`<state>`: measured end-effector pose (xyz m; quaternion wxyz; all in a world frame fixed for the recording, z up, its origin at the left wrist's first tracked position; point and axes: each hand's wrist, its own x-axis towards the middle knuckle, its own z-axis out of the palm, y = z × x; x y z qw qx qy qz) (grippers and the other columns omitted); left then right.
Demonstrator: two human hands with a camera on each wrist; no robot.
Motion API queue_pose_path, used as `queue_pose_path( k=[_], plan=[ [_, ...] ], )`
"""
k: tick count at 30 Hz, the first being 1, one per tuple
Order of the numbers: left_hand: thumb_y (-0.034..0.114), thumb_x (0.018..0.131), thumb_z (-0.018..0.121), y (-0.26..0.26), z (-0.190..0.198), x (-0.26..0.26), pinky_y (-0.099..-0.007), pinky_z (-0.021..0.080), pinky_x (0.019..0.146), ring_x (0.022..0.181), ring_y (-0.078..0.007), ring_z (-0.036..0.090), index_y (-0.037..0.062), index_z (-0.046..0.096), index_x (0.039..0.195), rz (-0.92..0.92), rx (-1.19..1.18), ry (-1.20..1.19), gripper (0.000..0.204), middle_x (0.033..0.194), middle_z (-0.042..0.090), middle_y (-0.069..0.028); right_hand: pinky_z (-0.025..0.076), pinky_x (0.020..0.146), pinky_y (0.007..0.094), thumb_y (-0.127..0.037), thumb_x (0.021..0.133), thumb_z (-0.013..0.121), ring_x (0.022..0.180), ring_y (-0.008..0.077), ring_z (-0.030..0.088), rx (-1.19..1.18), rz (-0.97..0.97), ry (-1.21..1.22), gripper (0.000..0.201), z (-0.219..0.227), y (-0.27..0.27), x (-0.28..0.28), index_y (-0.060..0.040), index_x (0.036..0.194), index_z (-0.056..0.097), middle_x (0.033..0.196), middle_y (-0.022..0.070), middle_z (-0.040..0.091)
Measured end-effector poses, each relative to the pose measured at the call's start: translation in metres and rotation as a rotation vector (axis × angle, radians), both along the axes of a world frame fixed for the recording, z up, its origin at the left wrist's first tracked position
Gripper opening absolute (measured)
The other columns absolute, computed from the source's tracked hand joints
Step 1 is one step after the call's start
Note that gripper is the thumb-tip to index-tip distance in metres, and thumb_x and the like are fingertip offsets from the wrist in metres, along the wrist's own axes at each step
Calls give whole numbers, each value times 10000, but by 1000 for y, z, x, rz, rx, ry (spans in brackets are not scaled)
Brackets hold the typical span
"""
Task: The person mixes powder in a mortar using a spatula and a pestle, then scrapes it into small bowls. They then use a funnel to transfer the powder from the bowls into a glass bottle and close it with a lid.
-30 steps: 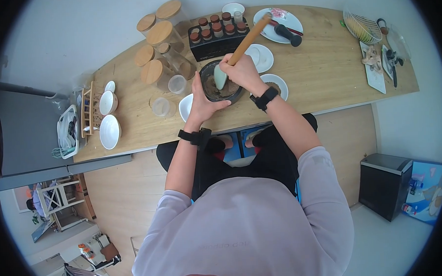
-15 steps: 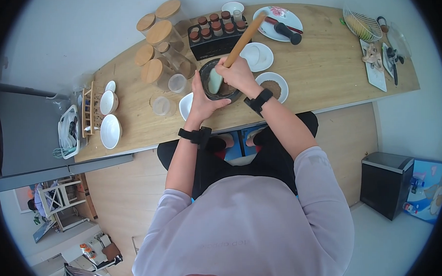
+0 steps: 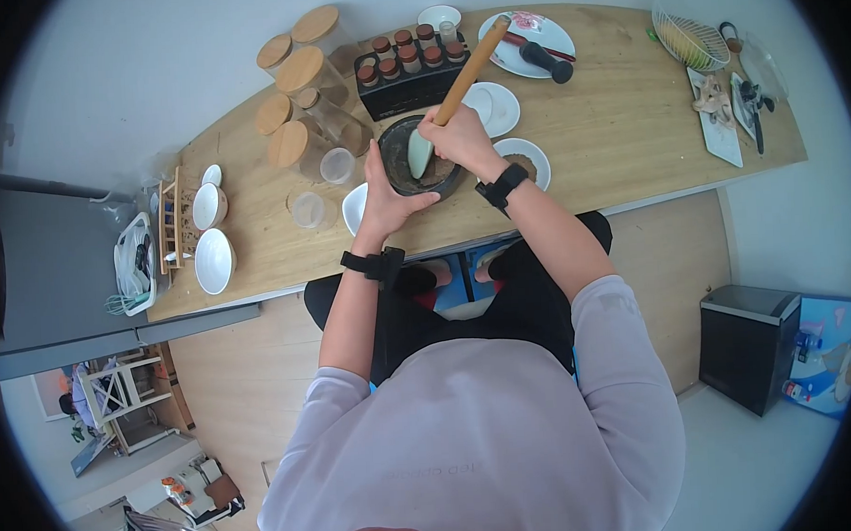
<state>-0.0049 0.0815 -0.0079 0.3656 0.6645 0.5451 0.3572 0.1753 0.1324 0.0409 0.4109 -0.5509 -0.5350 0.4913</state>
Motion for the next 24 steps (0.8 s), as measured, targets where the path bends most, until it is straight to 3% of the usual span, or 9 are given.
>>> queue_pose_path(
  k=[4,10,14,18,21,22,24],
  plan=[
    [335,553,963,0,0,0,-401,240,1203,1462,-374,237,-93,11,1533,-2,-11,16,1432,1556,178,-283,467,486,253,-164,841,646,509,103,595,3,-17,144,176,4,-6,-11,7,832,683,599,31,605],
    [338,553,960,0,1,-1,-401,243,1203,1464,-376,237,-102,9,1529,-20,2,3,1433,1559,173,-286,462,483,241,-168,845,654,515,93,588,-50,20,-12,171,3,1,4,0,839,688,617,29,609],
    [332,557,959,-1,3,1,-399,244,1202,1462,-374,241,-102,12,1529,-2,-7,30,1425,1555,183,-284,452,477,238,-156,840,666,503,96,579,-44,13,168,167,7,-7,-7,9,816,681,609,24,597],
    [333,556,961,1,0,-1,-407,247,1202,1462,-376,242,-102,16,1529,-13,0,16,1425,1554,186,-284,458,477,255,-158,843,650,498,110,579,-67,33,16,170,-8,1,6,7,815,682,598,32,594],
    [316,546,965,0,-1,0,-409,259,1198,1453,-382,256,-99,21,1528,-8,8,9,1424,1550,191,-285,456,478,269,-163,842,644,498,102,576,48,37,-93,169,18,-2,11,-1,800,673,594,27,590],
    [298,539,966,0,-1,0,-408,270,1194,1446,-387,267,-100,24,1526,0,10,14,1421,1545,195,-287,491,524,338,-197,836,634,534,195,635,67,48,-128,195,29,-3,13,-11,801,681,612,83,631],
    [281,531,968,0,-1,0,-407,280,1192,1441,-393,275,-101,30,1524,11,18,22,1418,1541,202,-289,509,579,392,-223,829,628,600,284,658,267,16,-393,216,41,-1,17,-18,802,691,653,139,655]
  ],
)
